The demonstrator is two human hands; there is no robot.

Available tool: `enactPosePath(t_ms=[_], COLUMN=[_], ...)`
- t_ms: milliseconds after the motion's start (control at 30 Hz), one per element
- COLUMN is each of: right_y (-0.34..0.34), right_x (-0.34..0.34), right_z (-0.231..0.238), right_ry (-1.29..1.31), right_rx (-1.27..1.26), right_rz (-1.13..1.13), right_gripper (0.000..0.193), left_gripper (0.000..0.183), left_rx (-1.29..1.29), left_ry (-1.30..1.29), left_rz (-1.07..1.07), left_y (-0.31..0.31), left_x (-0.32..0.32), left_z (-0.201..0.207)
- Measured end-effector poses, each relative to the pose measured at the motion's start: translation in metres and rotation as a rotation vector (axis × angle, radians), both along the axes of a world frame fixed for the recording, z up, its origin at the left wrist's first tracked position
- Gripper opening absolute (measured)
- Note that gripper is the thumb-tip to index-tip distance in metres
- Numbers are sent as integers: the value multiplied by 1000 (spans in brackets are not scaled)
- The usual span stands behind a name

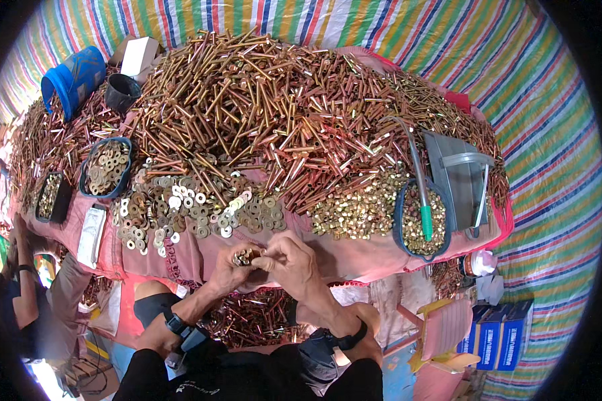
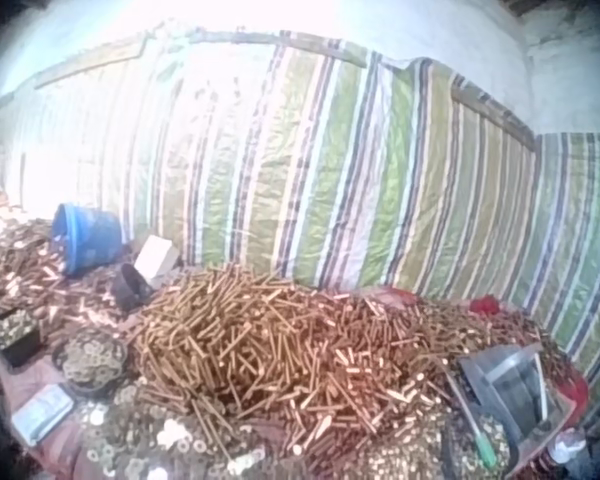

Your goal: The person picks up metal pins and inserts them into the central holes of metal washers by hand on a work table.

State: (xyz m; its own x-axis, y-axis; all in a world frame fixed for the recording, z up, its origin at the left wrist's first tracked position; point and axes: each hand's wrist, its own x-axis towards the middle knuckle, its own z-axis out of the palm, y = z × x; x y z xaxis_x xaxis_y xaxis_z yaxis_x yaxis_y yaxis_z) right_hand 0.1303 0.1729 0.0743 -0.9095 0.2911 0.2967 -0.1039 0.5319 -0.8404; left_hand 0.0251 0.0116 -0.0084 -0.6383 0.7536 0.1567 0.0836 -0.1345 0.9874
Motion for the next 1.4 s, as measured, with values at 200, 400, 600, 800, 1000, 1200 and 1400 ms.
enactPosePath(t_ms=[200, 400, 600, 800, 1000, 1200, 1400], right_y=[15, 25, 17, 50, 41, 36, 40], right_x=[-3, -4, -6, 2, -18, -46, -49], right_z=[-14, -19, -23, -14, -38, -50, -57], right_ry=[-45, -92, -25, -518, -389, -70, -74], right_rx=[-310, -497, -193, -632, -9, 321, 344], right_rz=[-51, 113, 2, 153, -52, -142, -117], right_gripper=[12, 23, 17, 19, 21, 25, 26], left_gripper=[17, 19, 25, 35, 37, 34, 24], left_rx=[45, 130, 18, -14, -1, 125, 102], left_ry=[-68, 32, 192, 213, 152, 2, -48], left_rz=[7, 25, 36, 95, 227, 279, 250], left_y=[6, 9, 5, 2, 7, 22, 13], left_x=[-2, -6, -9, -12, -2, -2, 1], left_z=[6, 6, 10, 10, 8, 2, -6])
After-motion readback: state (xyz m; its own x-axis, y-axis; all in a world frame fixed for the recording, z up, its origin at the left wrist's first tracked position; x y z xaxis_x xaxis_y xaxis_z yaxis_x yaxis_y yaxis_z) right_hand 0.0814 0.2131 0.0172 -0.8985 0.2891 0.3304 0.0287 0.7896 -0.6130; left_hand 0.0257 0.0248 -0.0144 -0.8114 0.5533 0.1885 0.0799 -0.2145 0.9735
